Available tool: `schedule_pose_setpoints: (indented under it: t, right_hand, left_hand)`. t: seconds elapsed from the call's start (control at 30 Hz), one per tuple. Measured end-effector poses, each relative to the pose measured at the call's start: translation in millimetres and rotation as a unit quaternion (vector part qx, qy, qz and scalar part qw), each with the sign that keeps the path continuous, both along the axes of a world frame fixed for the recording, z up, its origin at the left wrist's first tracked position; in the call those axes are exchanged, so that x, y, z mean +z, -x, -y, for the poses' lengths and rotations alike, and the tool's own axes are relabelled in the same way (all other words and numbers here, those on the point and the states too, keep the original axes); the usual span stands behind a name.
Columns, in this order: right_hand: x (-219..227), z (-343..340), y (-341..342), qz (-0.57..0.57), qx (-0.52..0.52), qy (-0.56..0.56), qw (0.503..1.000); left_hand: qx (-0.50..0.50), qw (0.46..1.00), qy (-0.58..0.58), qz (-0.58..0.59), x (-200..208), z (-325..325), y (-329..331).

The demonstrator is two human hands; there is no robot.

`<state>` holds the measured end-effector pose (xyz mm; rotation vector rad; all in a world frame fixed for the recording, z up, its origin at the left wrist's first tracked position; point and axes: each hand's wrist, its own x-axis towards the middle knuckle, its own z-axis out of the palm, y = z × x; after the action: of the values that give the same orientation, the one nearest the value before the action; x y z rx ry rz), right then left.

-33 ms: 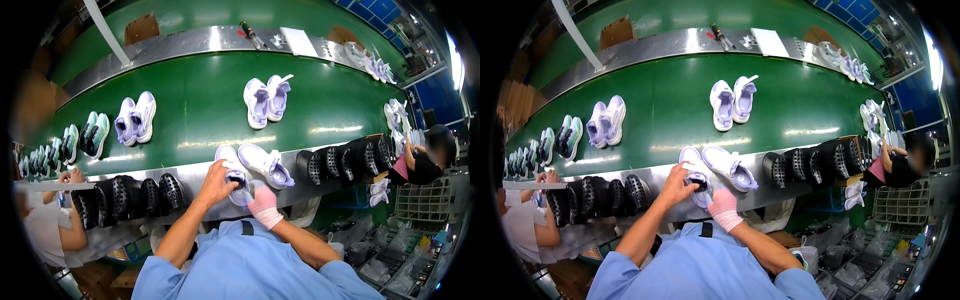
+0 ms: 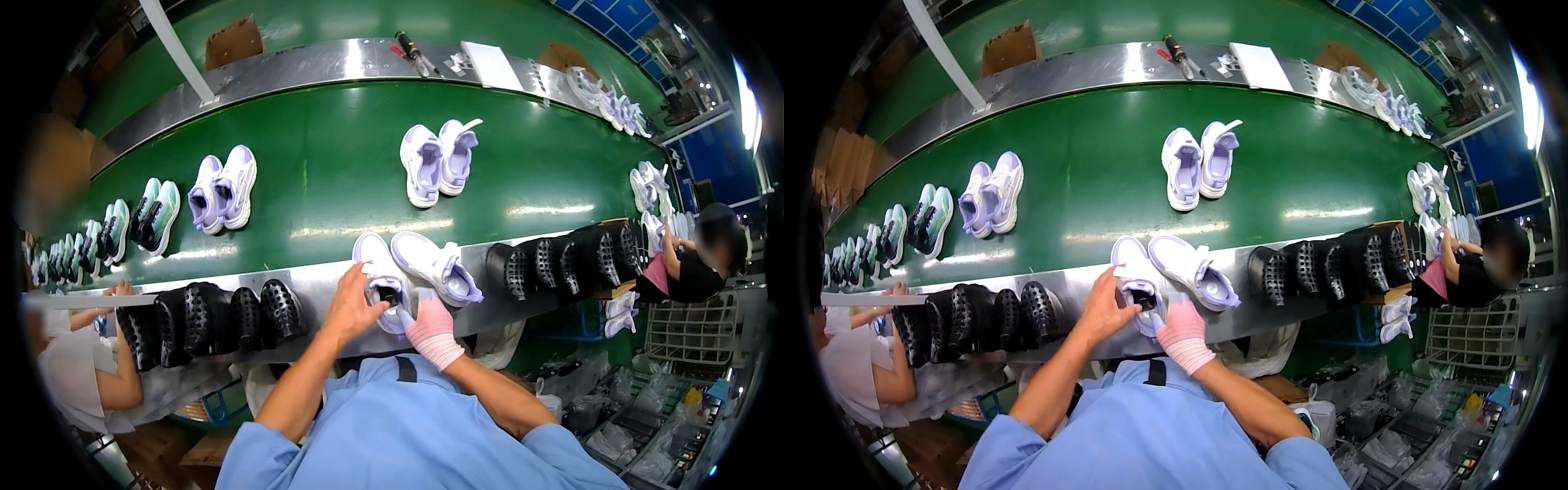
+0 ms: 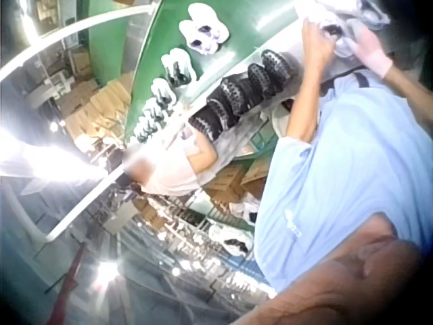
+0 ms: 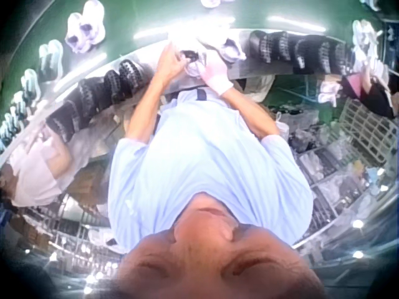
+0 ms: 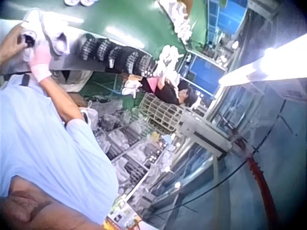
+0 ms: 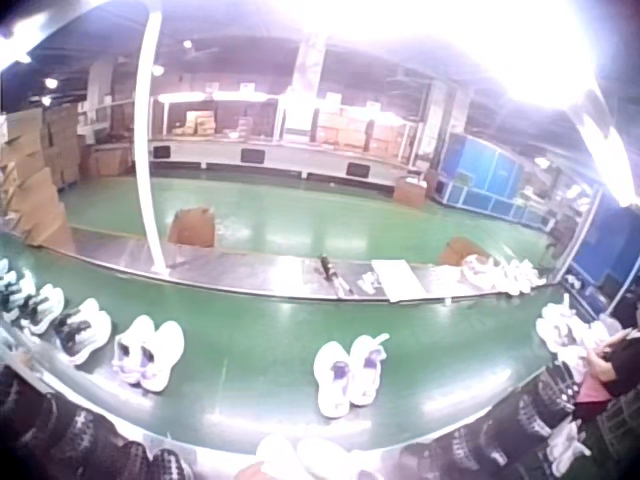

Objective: The person handles several pairs of athletic shoes on a conveyor belt, inserting shoe trees or internal supports into them and organizing them into pairs. The person also picks up shoe components and places finished shoes into storage bins located under and near the workbench.

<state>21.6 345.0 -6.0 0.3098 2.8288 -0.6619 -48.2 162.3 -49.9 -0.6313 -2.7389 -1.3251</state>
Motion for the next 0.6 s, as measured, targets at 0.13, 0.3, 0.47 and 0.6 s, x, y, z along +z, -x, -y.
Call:
schedule_pose_setpoints:
  t: [0.13,0.3,0.47,0.6]
  right_hand:
    - [-44,-1,25,0.058,0.025,0.01,0.998]
    - [-65,9,35,0.103,0.036,-0.023,0.994]
    - [-21,10,50,0.009,0.089,0.066,0.994]
    - [-12,-12,77,-0.132,0.295,0.153,0.934]
  left_hand:
    - [0.103,0.926,0.039,0.361,7,-22,-32]
    - [0.093,0.953,0.131,0.257,-30,-15,-35]
    - [0.122,0.959,0.15,0.205,-1,-5,-38]
    - [0.11,0.949,0.14,0.26,0,2,-24]
